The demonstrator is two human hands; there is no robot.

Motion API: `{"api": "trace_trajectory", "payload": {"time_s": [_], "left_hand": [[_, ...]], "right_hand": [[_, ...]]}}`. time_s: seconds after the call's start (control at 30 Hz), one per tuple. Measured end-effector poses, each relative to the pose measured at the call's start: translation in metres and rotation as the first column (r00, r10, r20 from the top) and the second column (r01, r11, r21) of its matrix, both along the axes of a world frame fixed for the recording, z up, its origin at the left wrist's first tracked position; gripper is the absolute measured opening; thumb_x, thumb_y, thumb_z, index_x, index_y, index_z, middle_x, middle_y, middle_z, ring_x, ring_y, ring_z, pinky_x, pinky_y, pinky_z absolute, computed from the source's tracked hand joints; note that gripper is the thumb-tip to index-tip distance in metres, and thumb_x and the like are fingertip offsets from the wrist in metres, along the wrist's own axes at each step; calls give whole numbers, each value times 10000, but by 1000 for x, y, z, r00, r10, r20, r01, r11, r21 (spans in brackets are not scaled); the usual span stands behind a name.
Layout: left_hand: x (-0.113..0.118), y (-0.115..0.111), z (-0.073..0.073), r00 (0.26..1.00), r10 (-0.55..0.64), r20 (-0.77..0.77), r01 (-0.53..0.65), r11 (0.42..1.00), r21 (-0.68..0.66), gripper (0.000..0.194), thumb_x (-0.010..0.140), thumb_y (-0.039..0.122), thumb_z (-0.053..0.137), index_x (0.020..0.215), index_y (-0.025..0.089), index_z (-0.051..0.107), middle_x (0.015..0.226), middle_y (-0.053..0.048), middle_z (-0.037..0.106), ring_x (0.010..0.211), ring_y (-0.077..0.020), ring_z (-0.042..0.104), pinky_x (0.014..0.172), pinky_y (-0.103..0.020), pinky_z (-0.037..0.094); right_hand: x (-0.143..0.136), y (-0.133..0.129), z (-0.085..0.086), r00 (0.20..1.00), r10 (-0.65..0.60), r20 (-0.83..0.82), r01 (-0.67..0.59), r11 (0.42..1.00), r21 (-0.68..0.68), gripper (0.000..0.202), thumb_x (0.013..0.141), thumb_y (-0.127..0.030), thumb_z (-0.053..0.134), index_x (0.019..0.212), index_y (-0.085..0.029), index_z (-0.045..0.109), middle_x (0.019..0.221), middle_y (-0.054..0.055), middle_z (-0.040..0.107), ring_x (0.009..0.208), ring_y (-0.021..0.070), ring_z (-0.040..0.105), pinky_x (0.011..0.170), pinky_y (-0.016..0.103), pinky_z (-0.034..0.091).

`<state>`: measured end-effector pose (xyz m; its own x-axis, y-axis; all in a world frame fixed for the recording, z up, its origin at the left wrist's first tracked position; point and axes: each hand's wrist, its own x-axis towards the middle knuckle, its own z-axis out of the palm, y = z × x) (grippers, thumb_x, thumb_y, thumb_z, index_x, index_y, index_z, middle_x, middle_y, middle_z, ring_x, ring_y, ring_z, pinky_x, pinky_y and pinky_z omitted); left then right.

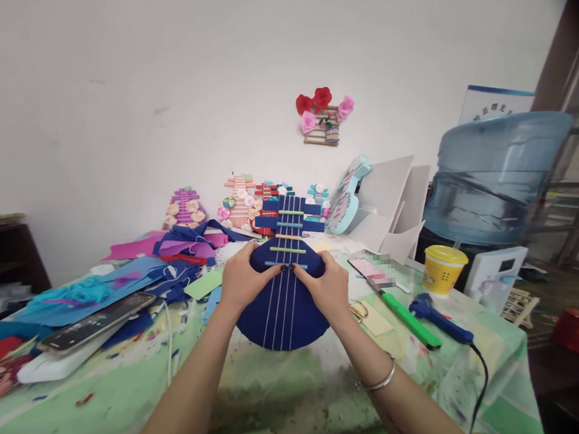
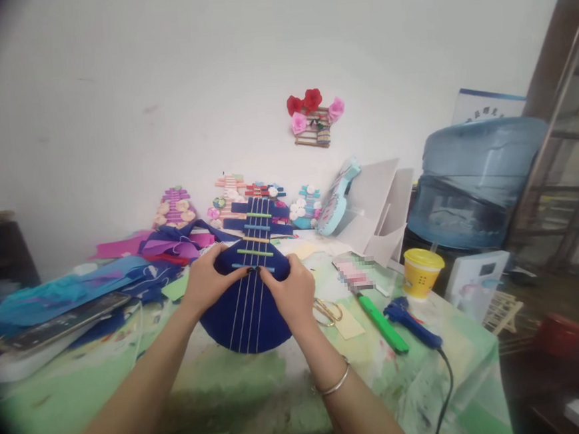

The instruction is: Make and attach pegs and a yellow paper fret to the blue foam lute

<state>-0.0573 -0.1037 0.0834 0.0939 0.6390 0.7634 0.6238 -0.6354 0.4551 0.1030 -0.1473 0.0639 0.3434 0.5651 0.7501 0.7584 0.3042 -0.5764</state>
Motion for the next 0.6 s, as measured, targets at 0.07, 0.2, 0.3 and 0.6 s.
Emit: {"api": "trace_trajectory", "payload": {"time_s": [0.07, 0.2, 0.3, 0.6], "left_hand": [[1, -1, 1, 1000, 4, -11, -4, 1000, -9, 413, 629, 543, 622, 854, 203, 553, 829, -33, 645, 753, -222, 596, 687, -319, 432], [-2, -3, 4, 997, -68, -44, 67, 997, -41, 381, 653, 506, 616, 877, 203, 556, 854, -30, 644, 794, -224, 596, 700, -318, 433], [-5, -2, 4, 989, -142, -32, 140, 989, -56, 328, 710, 441, 576, 933, 201, 563, 925, -37, 645, 851, -218, 592, 743, -316, 432], [0, 5, 1, 1000, -21, -18, 20, 998, -52, 161, 712, 311, 562, 818, 189, 561, 779, -32, 631, 741, -207, 582, 682, -305, 425]], "right_hand": [[1, 0, 0, 1000, -2, -13, 1, 1000, -1, 348, 683, -543, 574, 705, -201, 511, 585, -19, 555, 534, 148, 498, 540, 256, 363], [7, -1, -1, 996, 87, -27, -88, 996, -7, 302, 712, -499, 559, 735, -198, 536, 603, -25, 561, 550, 144, 510, 544, 249, 365], [13, -1, -3, 986, 159, -58, -161, 987, -26, 255, 747, -450, 538, 769, -196, 551, 641, -20, 585, 572, 143, 522, 561, 248, 374], [14, 0, -2, 982, 187, -38, -188, 982, -13, 248, 762, -436, 545, 781, -189, 566, 684, -7, 609, 593, 144, 526, 593, 254, 379]]}}
